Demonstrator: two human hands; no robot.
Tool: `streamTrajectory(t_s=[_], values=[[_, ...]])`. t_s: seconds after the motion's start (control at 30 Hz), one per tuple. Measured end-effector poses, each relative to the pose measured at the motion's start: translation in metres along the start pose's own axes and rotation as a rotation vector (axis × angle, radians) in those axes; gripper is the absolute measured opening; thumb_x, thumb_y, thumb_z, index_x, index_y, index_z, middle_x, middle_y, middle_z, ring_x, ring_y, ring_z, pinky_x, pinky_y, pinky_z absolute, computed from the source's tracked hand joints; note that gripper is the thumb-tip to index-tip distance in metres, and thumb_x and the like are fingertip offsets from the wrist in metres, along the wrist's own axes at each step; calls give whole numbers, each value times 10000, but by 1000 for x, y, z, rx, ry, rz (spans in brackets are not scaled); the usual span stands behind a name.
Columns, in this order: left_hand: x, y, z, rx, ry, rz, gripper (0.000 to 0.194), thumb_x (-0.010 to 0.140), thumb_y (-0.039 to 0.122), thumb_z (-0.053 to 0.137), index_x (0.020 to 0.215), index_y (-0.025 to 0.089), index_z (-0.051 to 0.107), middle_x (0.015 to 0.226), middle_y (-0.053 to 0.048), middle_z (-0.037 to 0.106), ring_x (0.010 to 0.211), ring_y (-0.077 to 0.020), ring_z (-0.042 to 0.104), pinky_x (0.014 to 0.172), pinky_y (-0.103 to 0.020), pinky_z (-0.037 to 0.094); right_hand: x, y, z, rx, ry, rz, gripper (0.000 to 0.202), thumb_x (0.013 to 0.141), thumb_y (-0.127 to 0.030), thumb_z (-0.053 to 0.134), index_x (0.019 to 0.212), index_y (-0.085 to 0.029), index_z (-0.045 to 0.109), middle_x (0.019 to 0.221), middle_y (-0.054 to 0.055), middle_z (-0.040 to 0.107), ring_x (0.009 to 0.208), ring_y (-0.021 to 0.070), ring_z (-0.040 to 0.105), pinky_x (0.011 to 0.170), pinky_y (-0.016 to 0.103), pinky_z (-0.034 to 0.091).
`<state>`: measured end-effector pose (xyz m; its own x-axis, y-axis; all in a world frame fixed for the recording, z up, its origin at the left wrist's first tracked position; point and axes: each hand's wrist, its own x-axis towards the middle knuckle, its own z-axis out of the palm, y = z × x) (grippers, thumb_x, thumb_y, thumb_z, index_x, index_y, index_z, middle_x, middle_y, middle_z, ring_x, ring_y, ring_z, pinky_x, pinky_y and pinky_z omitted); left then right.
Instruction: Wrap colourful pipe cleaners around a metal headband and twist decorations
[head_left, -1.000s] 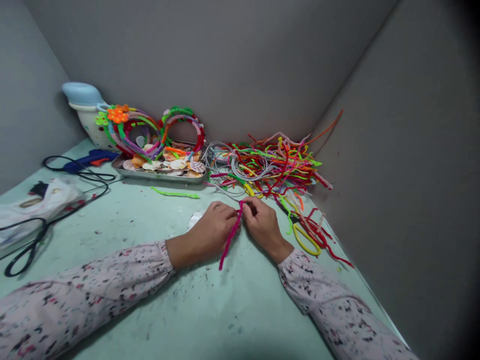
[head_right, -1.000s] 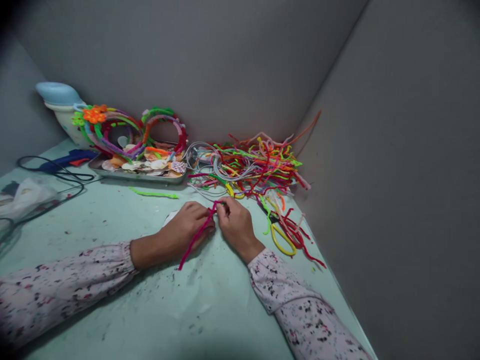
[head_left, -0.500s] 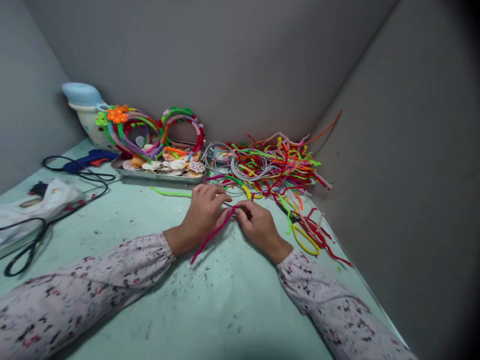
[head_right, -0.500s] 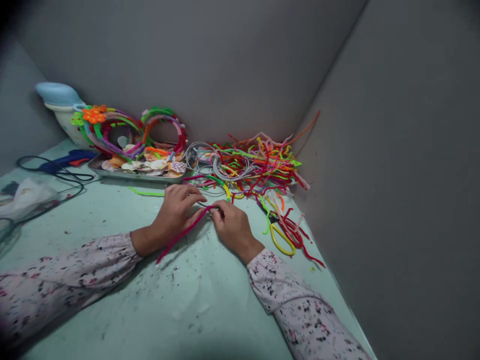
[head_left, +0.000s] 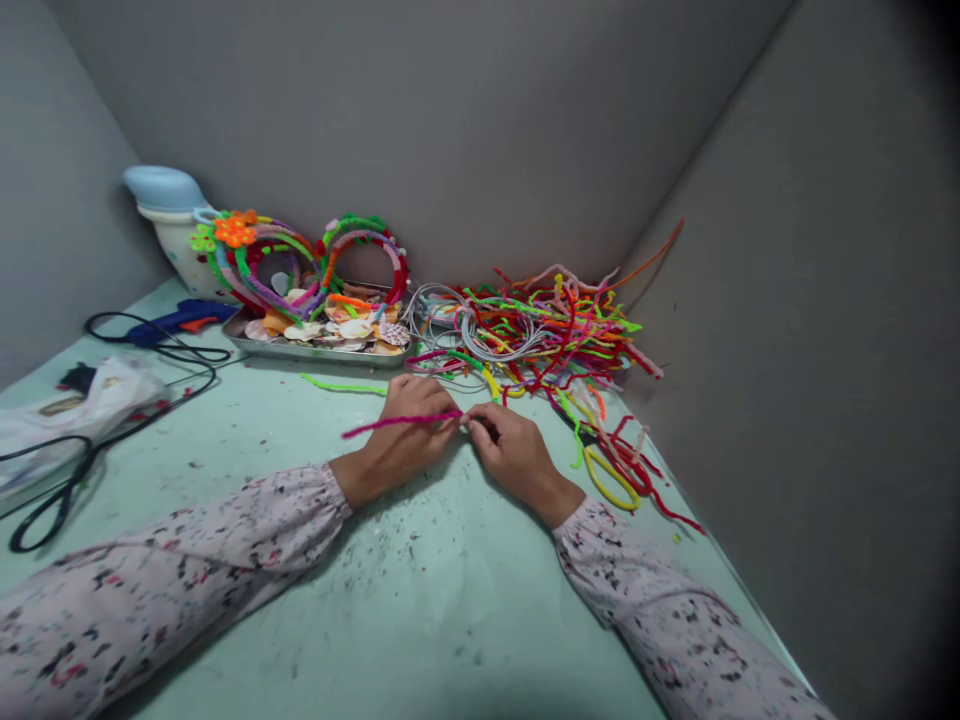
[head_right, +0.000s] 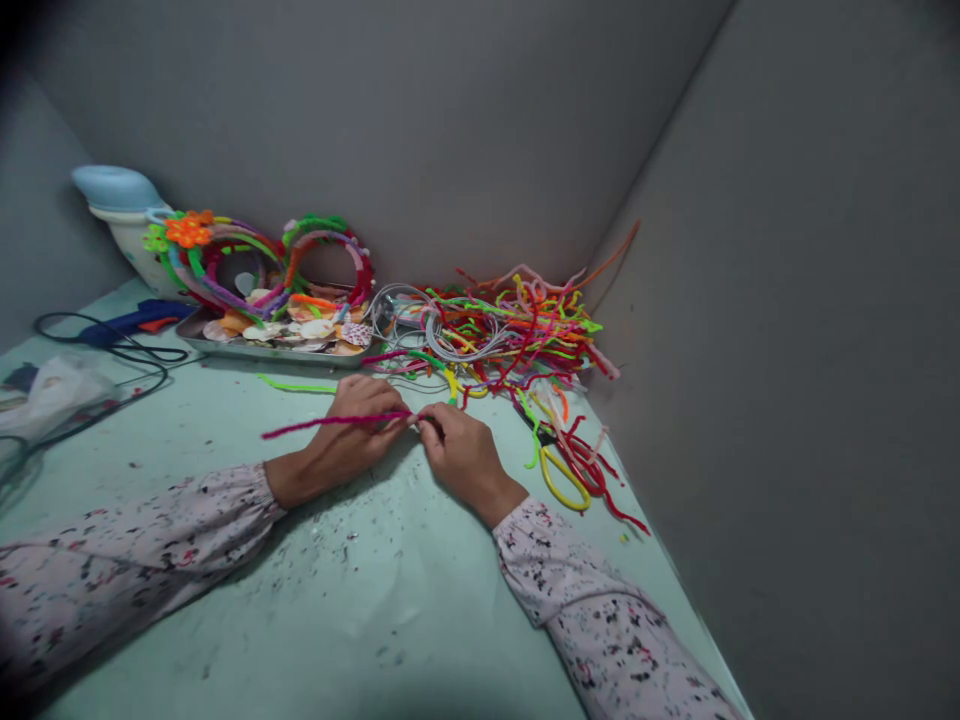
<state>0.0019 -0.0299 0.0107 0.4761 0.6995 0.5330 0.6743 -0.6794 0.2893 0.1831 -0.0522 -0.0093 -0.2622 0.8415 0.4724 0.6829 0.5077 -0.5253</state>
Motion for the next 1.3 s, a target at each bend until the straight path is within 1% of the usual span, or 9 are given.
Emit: streamTrajectory(t_s=[0.2,0.3,0.37,0.5,0.7,0.8,0.93,1.13,1.3], values=[[1,-1,2,-59,-17,-60,205,901,315,540,793,189,661,850,-21,667,889,-201,561,920,-411,313,0,0,1,-17,-3,-22,140,901,-184,530,981,-196,644,928,37,699,827,169,636,738,263,451],[2,0,2,-92,-25,-96,190,888,301,554,790,182,665,844,-18,673,896,-205,568,922,-408,324,-1,1,2,-25,-12,-32,139,906,-195,528,983,-199,643,932,37,699,844,173,637,748,267,457],[3,0,2,-114,-42,-130,199,880,294,554,768,173,665,824,-23,672,871,-206,573,881,-390,356,-1,2,3,-27,-17,-38,143,909,-198,523,987,-203,643,942,37,700,855,173,638,756,269,459],[4,-1,4,-215,-83,-210,239,866,294,547,697,163,655,777,-34,667,798,-193,578,743,-325,410,-1,3,3,-38,-16,-47,151,911,-202,515,990,-206,644,942,39,702,857,175,637,759,274,461],[5,0,5,-267,-99,-298,240,841,301,558,680,157,662,766,-40,670,770,-187,581,695,-302,422,-2,3,4,-31,-7,-43,153,890,-206,547,1006,-212,646,953,37,707,858,177,642,759,274,466],[4,1,5,-261,-113,-299,261,846,313,550,674,155,666,765,-42,675,754,-182,581,678,-298,419,-2,3,4,-34,1,-35,150,889,-211,551,1003,-212,648,944,36,707,844,175,640,751,271,465],[4,3,3,-222,-101,-279,286,864,332,531,699,155,683,788,-54,691,759,-183,588,711,-313,418,-1,3,3,-30,3,-28,153,899,-208,532,996,-205,651,931,38,704,829,169,637,742,267,461],[6,3,3,-150,-100,-263,349,868,328,523,594,165,664,601,-33,663,648,-178,572,802,-390,395,-2,2,3,-50,-5,-35,154,910,-228,528,996,-210,655,911,35,705,808,167,634,726,265,452],[7,2,4,-149,-85,-264,327,853,309,533,586,174,666,585,-21,657,652,-174,568,808,-381,395,-3,2,4,-72,-19,-47,144,912,-229,533,988,-210,654,908,34,704,822,170,631,730,262,442]])
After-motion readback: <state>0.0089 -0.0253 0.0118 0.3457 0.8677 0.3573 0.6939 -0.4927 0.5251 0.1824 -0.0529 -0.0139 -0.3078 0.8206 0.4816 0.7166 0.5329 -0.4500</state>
